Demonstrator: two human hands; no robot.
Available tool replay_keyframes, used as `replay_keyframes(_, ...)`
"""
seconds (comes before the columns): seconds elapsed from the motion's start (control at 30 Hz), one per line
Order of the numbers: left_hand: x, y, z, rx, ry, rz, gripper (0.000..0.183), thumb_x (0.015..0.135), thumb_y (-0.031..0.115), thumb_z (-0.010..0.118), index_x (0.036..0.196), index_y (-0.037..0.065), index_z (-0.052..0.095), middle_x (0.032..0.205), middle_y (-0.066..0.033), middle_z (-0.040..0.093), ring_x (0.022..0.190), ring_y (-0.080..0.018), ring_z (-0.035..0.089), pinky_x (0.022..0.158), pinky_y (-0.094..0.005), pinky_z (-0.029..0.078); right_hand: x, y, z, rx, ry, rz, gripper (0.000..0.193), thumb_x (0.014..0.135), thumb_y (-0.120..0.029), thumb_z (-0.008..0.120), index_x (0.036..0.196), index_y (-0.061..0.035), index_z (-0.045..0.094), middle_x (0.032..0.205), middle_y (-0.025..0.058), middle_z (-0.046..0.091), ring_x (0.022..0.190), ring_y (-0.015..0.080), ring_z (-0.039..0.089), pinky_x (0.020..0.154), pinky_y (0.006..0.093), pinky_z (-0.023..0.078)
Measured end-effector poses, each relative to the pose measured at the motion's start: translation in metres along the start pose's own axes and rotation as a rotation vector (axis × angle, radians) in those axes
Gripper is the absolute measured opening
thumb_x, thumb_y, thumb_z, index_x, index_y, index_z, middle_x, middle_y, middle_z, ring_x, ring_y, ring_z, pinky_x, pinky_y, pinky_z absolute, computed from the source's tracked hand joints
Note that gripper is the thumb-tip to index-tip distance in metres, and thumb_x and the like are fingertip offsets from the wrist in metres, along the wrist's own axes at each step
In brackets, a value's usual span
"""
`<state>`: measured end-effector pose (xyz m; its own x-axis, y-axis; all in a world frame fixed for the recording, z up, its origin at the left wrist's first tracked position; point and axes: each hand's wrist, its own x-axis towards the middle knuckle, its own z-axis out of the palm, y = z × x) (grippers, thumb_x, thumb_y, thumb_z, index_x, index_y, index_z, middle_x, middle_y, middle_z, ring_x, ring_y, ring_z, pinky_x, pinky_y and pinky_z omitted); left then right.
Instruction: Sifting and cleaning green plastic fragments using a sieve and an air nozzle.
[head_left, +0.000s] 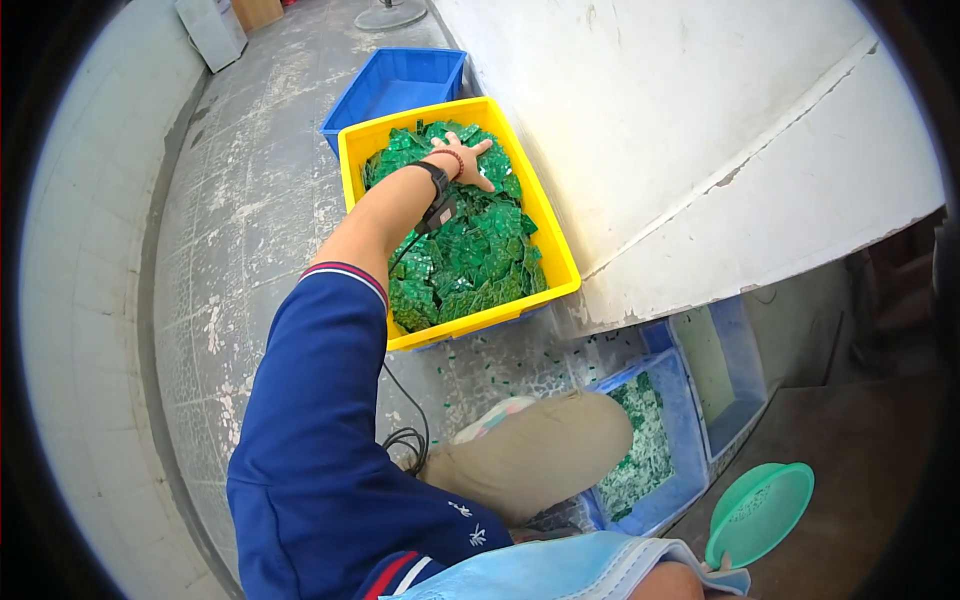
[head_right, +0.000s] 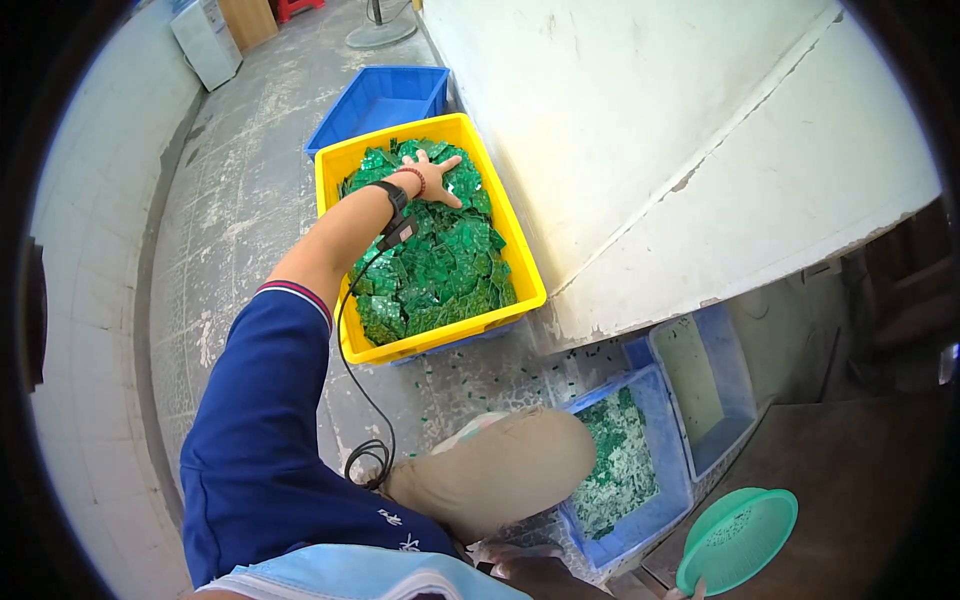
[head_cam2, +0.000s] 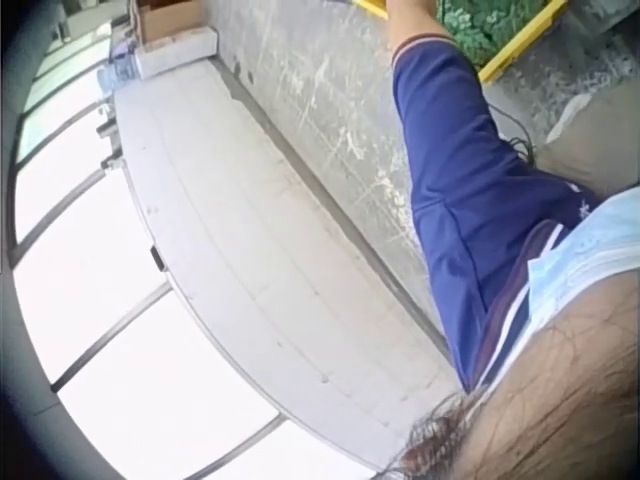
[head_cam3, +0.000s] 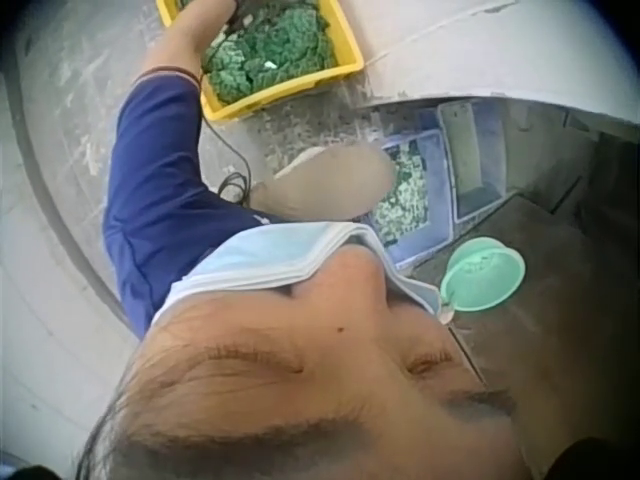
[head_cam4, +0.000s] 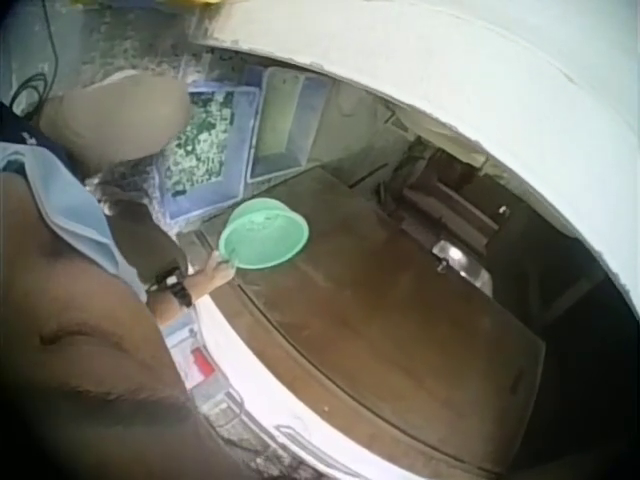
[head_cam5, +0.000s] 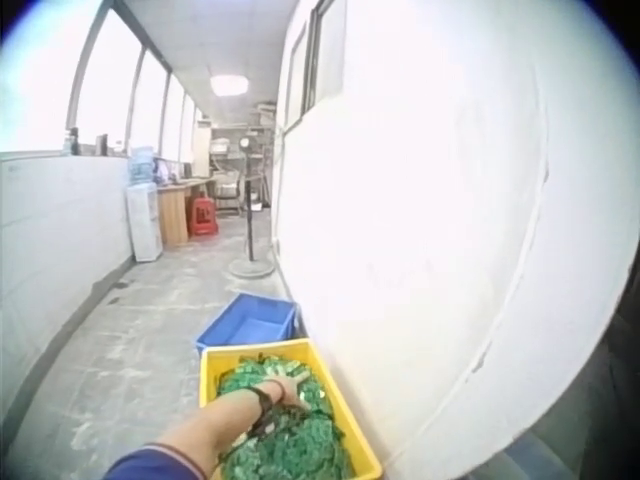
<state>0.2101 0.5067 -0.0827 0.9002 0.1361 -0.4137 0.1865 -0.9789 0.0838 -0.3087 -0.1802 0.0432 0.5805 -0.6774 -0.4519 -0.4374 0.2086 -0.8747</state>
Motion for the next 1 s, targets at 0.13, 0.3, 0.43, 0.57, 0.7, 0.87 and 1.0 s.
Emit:
replay_keyframes(0.13, 0.026, -0.002, -0.013, -0.034, -0.069, -0.005, 0.097, 0.058, 0.069, 0.059, 0.136, 0.040, 0.009, 0.143, -0.0194, 0.004, 0.128, -0.0432, 0.012, 0.100, -0.0538, 0.021, 0.002, 0.000, 0.005, -0.026, 0.004, 0.001, 0.033, 0.080, -0.024, 0.058, 0.107, -0.0077, 0.050, 0.087, 0.0016, 0.051, 0.077, 0.0100, 0.047, 0.065, 0.0208, 0.041)
replay_keyframes(0.3, 0.060, -0.002, -0.022, -0.024, 0.029, 0.027, 0.084, 0.068, 0.068, 0.048, 0.137, 0.034, 0.015, 0.140, -0.0208, 0.017, 0.126, -0.0388, 0.024, 0.099, -0.0526, 0.023, -0.002, 0.004, 0.009, -0.049, 0.020, -0.006, 0.033, 0.080, -0.024, 0.058, 0.107, -0.0073, 0.050, 0.087, 0.0016, 0.051, 0.077, 0.0097, 0.046, 0.065, 0.0207, 0.041)
replay_keyframes(0.43, 0.080, -0.008, -0.023, -0.180, 0.064, 0.025, 0.083, 0.071, 0.066, 0.046, 0.138, 0.027, 0.015, 0.137, -0.0183, 0.027, 0.126, -0.0333, 0.029, 0.101, -0.0484, 0.023, -0.008, 0.005, 0.010, -0.059, 0.037, -0.013, 0.033, 0.080, -0.023, 0.058, 0.108, -0.0070, 0.049, 0.087, 0.0016, 0.050, 0.077, 0.0094, 0.046, 0.065, 0.0206, 0.040)
replay_keyframes(0.57, 0.071, -0.011, -0.021, -0.235, 0.150, -0.030, 0.086, 0.071, 0.067, 0.045, 0.138, 0.023, 0.016, 0.136, -0.0191, 0.028, 0.124, -0.0338, 0.031, 0.101, -0.0461, 0.025, -0.010, 0.005, 0.006, -0.075, 0.043, -0.027, 0.033, 0.080, -0.023, 0.058, 0.108, -0.0067, 0.049, 0.088, 0.0017, 0.050, 0.078, 0.0092, 0.046, 0.065, 0.0204, 0.040)
replay_keyframes(0.7, 0.038, -0.022, -0.024, -0.129, 0.136, -0.053, 0.088, 0.068, 0.070, 0.046, 0.138, 0.024, 0.017, 0.137, -0.0192, 0.026, 0.124, -0.0371, 0.030, 0.101, -0.0473, 0.025, -0.005, 0.005, 0.008, -0.078, 0.045, -0.036, 0.034, 0.080, -0.022, 0.058, 0.108, -0.0064, 0.049, 0.088, 0.0017, 0.050, 0.078, 0.0089, 0.046, 0.065, 0.0203, 0.040)
replay_keyframes(0.87, -0.008, -0.073, -0.001, -0.003, 0.093, -0.145, 0.092, 0.064, 0.069, 0.052, 0.137, 0.021, 0.021, 0.139, -0.0185, 0.023, 0.126, -0.0379, 0.023, 0.101, -0.0469, 0.025, 0.007, 0.007, 0.015, -0.069, 0.020, -0.044, 0.034, 0.080, -0.022, 0.058, 0.108, -0.0060, 0.049, 0.088, 0.0017, 0.050, 0.078, 0.0086, 0.046, 0.065, 0.0202, 0.040)
replay_keyframes(1.0, -0.019, -0.105, 0.020, -0.055, 0.197, -0.281, 0.091, 0.064, 0.056, 0.061, 0.136, 0.016, 0.022, 0.139, -0.0192, 0.021, 0.126, -0.0375, 0.025, 0.101, -0.0467, 0.026, 0.012, 0.010, 0.016, -0.059, 0.008, -0.057, 0.034, 0.080, -0.022, 0.058, 0.108, -0.0056, 0.048, 0.089, 0.0017, 0.049, 0.078, 0.0083, 0.045, 0.065, 0.0201, 0.040)
